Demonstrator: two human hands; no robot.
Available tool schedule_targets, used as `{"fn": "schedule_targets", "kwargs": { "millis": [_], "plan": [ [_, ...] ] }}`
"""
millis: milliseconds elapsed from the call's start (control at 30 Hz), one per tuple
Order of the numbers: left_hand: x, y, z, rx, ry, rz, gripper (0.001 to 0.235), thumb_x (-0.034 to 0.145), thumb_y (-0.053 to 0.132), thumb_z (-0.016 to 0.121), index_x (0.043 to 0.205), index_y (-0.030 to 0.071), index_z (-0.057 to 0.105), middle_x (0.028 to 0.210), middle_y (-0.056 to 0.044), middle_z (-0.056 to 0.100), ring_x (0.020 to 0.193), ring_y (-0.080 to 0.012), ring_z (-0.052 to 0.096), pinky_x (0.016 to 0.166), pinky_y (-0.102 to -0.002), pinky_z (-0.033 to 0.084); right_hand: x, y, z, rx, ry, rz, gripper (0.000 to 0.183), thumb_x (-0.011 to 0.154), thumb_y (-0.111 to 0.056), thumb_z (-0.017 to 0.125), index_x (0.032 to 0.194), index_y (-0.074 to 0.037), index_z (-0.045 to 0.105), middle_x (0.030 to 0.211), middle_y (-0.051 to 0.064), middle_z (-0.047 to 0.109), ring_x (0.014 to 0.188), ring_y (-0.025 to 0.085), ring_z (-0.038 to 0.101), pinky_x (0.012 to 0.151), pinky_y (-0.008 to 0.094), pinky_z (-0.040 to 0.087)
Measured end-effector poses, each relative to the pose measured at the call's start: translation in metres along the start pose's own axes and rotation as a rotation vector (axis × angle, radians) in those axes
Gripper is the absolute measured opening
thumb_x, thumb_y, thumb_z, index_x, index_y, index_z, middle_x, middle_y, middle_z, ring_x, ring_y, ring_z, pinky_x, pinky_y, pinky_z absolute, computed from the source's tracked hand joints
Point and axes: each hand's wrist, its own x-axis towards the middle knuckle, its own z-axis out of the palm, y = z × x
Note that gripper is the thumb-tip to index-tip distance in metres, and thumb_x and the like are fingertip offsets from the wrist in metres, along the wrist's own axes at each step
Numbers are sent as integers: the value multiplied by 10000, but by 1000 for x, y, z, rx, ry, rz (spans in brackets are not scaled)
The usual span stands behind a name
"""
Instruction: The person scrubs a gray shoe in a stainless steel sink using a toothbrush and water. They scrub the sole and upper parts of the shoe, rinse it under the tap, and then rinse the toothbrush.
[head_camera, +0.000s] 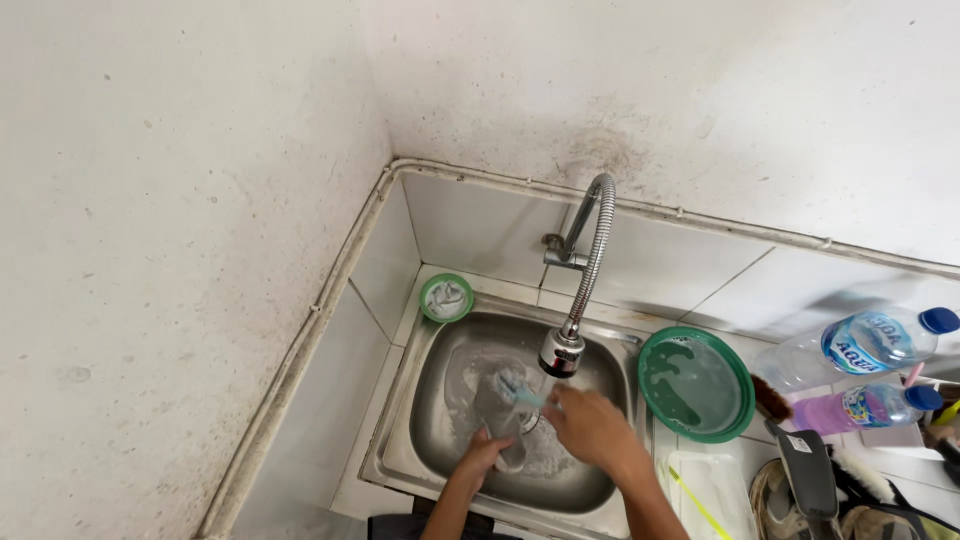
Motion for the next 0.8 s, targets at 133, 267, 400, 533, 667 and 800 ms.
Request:
{"fn": "schedule_targets", "kwargs": {
  "millis": [133,267,400,533,667,800],
  "plan": [
    [8,-8,-13,209,-29,-207,957,1067,367,778,1816,274,189,1836,12,358,1639,-260,462,1296,-393,471,12,38,72,64,-105,172,329,1197,-369,494,1427,-236,688,1167,50,869,809,151,807,804,311,715],
    [15,-6,-8,285,-4,-177,812,1075,404,754,1773,261,365,1751,25,526,1551,-247,574,1211,-394,528,10,69,117,165,-59,251,314,1143,-410,556,1340,-284,766,989,24,859,832,243,786,761,387,579],
    [6,-7,0,397,-128,-158,648,1032,374,737,1642,246,560,1412,-9,738,1040,-211,760,715,-328,682,4,95,152,162,-112,313,287,1029,-247,525,1061,-304,804,1168,66,845,1165,331,766,971,452,554],
    [6,-12,0,388,-108,-179,799,1057,353,747,1741,212,357,1582,-38,626,967,-215,751,647,-305,630,17,125,168,227,178,158,345,1149,-380,477,1242,-130,696,1004,189,860,880,468,814,794,584,580],
    [2,-13,-3,404,-70,-79,841,998,374,816,1714,250,392,1524,-40,675,1155,-237,732,745,-351,643,26,140,164,240,-24,182,375,1115,-366,522,1385,-191,716,1220,166,853,1146,426,785,976,519,573],
    [1,-14,-11,166,-67,75,793,1089,378,668,1789,246,319,1753,-12,521,1548,-284,573,1209,-442,518,41,134,148,408,143,170,507,1082,-365,582,1579,-300,661,1358,71,844,1205,365,802,1006,447,594]
  ]
}}
